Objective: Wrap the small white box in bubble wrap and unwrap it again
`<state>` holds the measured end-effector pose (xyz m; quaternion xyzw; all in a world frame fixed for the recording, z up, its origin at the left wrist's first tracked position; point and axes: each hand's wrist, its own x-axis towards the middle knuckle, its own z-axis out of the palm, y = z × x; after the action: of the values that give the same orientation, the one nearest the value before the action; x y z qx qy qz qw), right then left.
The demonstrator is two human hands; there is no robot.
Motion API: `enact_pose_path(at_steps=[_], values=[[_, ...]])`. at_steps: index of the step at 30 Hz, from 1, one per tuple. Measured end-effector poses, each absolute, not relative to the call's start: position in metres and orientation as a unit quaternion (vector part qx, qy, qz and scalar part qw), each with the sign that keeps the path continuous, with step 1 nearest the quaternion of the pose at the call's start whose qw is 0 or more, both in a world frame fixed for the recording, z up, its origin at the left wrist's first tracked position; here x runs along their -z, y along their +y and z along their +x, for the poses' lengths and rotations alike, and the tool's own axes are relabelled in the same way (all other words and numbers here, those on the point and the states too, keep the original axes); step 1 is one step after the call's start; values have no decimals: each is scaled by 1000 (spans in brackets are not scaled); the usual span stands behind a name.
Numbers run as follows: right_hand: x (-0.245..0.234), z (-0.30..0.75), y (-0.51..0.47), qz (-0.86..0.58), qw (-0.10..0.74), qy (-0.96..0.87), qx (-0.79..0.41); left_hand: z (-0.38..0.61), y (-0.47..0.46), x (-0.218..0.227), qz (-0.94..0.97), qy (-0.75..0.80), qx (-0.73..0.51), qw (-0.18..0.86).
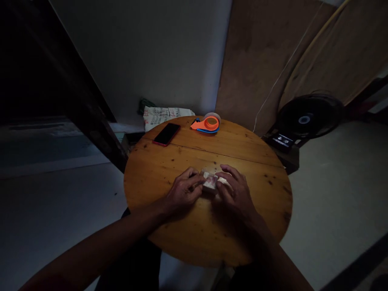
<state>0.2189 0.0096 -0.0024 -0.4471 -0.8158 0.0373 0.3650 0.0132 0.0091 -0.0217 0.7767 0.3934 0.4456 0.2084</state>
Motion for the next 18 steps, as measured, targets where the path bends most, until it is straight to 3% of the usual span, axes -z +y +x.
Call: enact_pose_path(at_steps=[5, 9, 18], values=[[5, 214, 9, -413, 323, -851, 4, 13, 10, 23, 779, 388, -446, 208], [4, 212, 8, -416, 351, -839, 5, 13, 10, 24, 780, 378, -448, 217], [-1, 218, 12, -501, 442, -726, -166, 15, 11, 28, 775, 379, -469, 187]])
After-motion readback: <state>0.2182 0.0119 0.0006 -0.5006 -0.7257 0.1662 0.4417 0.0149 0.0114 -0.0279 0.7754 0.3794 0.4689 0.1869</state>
